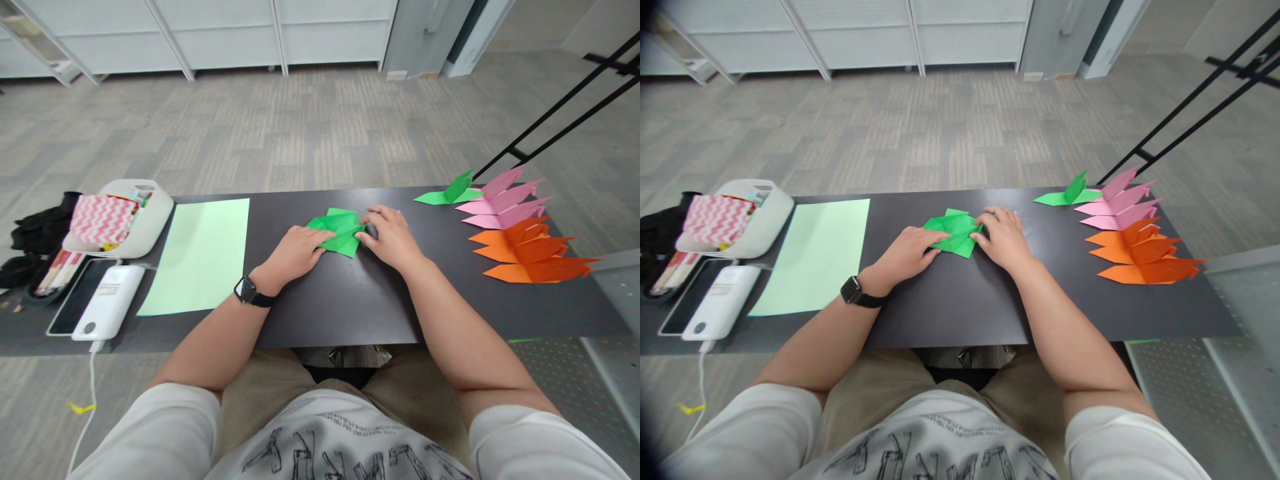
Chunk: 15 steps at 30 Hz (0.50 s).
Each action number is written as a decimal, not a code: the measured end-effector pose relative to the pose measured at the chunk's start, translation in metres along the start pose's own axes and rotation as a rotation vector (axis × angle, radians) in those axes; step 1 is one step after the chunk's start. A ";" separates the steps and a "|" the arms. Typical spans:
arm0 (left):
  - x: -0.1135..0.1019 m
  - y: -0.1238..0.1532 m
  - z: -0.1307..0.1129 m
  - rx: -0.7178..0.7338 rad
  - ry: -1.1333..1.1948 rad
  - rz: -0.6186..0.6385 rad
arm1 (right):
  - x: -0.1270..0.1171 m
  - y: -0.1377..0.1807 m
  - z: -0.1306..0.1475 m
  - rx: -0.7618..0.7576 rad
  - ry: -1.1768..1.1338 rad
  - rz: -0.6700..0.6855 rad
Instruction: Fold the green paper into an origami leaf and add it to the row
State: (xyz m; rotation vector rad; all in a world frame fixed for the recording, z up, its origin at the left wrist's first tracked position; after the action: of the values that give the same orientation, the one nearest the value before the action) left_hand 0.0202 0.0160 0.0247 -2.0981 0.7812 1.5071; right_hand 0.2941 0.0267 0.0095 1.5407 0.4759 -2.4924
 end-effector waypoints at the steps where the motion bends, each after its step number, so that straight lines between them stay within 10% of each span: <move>1: 0.000 0.000 -0.001 -0.014 0.004 -0.013 | -0.003 0.000 0.000 -0.005 -0.016 -0.019; 15: 0.018 0.001 -0.022 -0.118 0.319 -0.066 | 0.003 0.006 0.023 -0.164 -0.016 0.194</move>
State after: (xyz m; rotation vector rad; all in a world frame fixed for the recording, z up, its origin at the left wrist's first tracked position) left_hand 0.0392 -0.0021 0.0143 -2.4654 0.7377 1.2270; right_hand 0.2753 0.0132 0.0156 1.4307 0.4898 -2.2580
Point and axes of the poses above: each hand's wrist, its own y-axis away from the middle knuckle, its own x-axis out of the palm, z = x × y, the point moved 1 cm from there along -y, towards the middle knuckle, and after that the axes turned 5 degrees about z, right-handed, at the moved point
